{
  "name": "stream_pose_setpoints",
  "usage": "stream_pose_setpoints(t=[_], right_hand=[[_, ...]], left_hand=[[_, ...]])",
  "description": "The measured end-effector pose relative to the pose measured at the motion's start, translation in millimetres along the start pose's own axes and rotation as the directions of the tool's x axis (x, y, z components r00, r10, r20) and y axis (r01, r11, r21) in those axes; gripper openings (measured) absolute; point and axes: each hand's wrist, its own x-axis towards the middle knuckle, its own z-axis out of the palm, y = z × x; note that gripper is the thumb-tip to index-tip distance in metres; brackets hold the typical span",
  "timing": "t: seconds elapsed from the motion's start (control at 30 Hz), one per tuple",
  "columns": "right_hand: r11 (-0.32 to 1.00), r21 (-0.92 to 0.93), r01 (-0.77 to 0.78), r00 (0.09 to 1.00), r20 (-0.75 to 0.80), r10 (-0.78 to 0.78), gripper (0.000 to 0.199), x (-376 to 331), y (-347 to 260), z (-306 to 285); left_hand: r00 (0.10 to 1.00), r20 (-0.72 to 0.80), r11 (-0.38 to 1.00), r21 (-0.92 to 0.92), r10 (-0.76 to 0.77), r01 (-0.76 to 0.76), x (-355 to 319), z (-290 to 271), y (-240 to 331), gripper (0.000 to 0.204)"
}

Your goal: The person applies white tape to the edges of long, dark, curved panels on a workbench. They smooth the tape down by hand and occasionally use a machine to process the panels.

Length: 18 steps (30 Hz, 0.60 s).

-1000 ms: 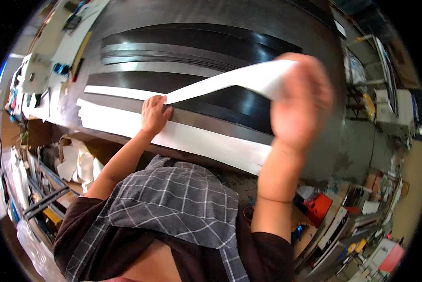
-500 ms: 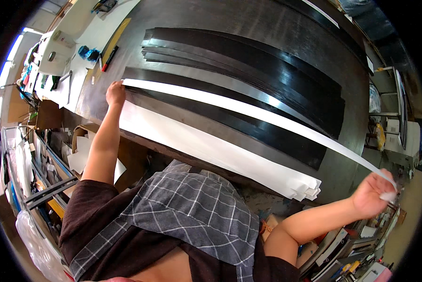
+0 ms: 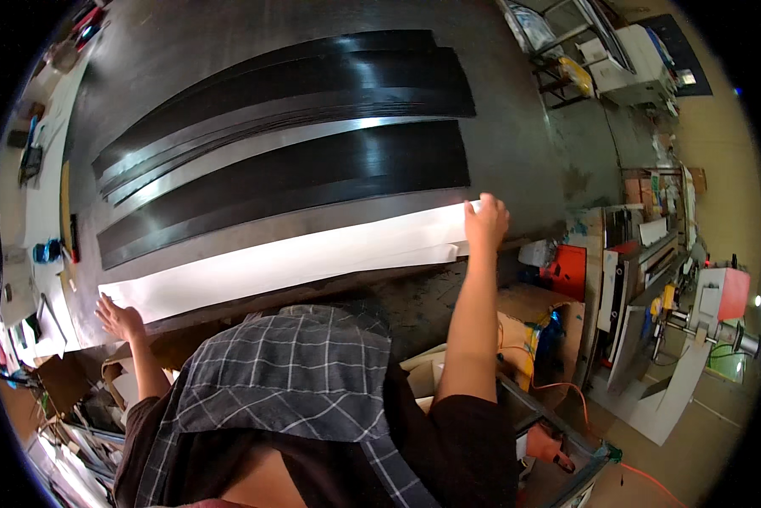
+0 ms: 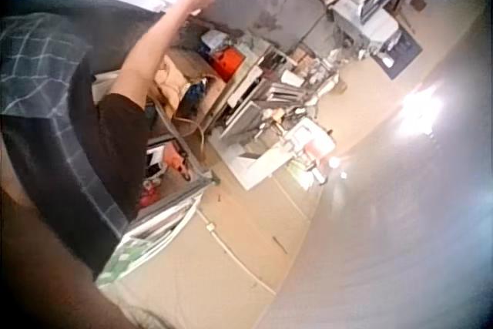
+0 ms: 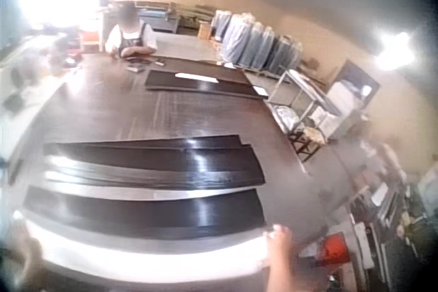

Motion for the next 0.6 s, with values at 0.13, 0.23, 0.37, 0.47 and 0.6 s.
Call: stream_pose_setpoints(t=[0.13, 0.23, 0.37, 0.47, 0.6], right_hand=[[0.991, 0.131, -0.011, 1.000, -0.005, 0.011, 0.050, 45.7, 11.8, 38.8], [0.995, 0.098, -0.002, 0.997, 0.074, -0.006, 0.055, 65.4, 4.3, 59.8], [0.929, 0.367, 0.055, 0.999, -0.017, -0.052, 0.043, 64.1, -0.6, 60.2], [0.854, 0.513, 0.081, 0.996, -0.008, -0.089, 0.031, 59.7, -15.0, 9.9], [0.549, 0.836, -0.017, 0.938, 0.203, -0.280, 0.022, 78.8, -11.0, -33.0]], left_hand=[[0.888, -0.042, 0.764, -0.492, 0.458, -0.417, -55.2, -80.5, 172.5, 0.067], [0.678, 0.016, 0.543, -0.614, 0.734, -0.573, -112.3, -143.4, 287.3, 0.076], [0.625, 0.087, 0.534, -0.619, 0.776, -0.576, -147.9, -160.0, 331.3, 0.071], [0.629, 0.147, 0.577, -0.592, 0.764, -0.563, -148.5, -164.8, 331.9, 0.070], [0.667, 0.141, 0.593, -0.614, 0.732, -0.521, -152.1, -167.3, 340.5, 0.074]])
